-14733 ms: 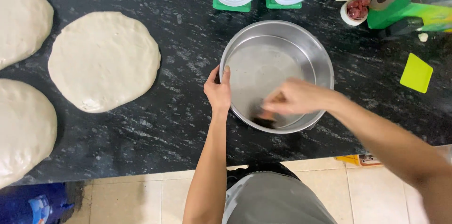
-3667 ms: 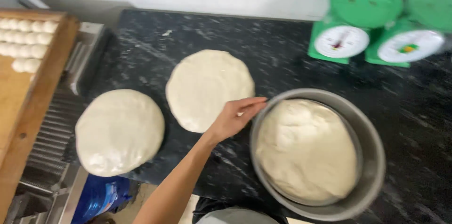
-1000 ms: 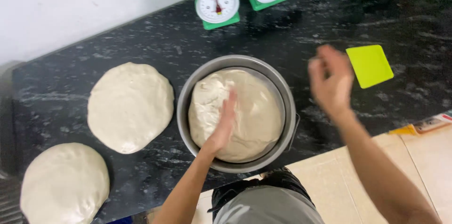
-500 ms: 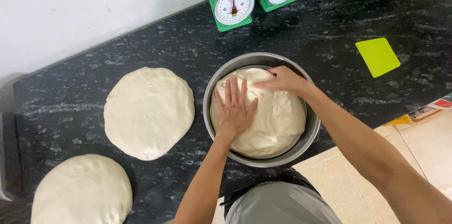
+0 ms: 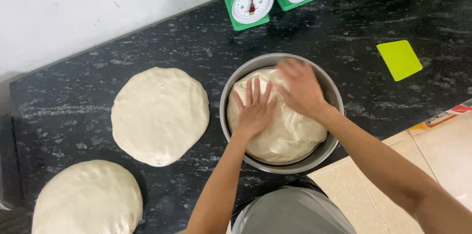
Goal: Shaping and dividing large portions of bread dough using a manual divider machine in a bakery.
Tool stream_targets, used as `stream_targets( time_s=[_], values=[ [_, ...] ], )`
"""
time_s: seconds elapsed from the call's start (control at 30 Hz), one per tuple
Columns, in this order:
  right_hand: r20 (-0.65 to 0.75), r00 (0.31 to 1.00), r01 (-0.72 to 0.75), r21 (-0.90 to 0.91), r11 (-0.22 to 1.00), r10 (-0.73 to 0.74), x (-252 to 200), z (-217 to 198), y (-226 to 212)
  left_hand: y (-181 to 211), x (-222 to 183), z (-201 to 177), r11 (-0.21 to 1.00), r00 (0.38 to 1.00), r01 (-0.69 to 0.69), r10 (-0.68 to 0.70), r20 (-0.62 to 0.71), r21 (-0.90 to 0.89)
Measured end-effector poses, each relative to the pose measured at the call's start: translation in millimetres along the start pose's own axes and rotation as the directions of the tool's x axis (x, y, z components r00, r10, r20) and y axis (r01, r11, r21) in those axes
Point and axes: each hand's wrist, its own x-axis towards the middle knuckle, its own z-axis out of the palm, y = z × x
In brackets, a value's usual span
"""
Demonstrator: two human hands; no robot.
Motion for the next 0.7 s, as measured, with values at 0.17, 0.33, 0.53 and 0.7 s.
stream_targets(
  time_s=[0.17, 0.33, 0.53, 0.7],
  values=[
    [0.201, 0.901, 0.39, 0.01, 0.921, -0.383, 7, 20, -16, 1, -18, -31, 0.487, 0.987, -0.129, -0.017, -0.157, -0.864],
    [0.361, 0.896, 0.344, -0.194, 0.919, -0.259, 10, 16, -18, -1, -14, -5, 0.991, 0.993, 0.001, -0.018, -0.121, -0.132],
    [0.667, 0.723, 0.279, -0.046, 0.959, -0.179, 47, 21, -3, 2, -10, -55, 0.897, 0.994, 0.094, -0.057, 0.098, -0.432],
    [0.527, 0.758, -0.155, 0.717, 0.679, -0.384, 59, -45, 26, -25, -19, -65, -0.095, 0.986, -0.161, -0.061, -0.156, -0.982]
  ],
)
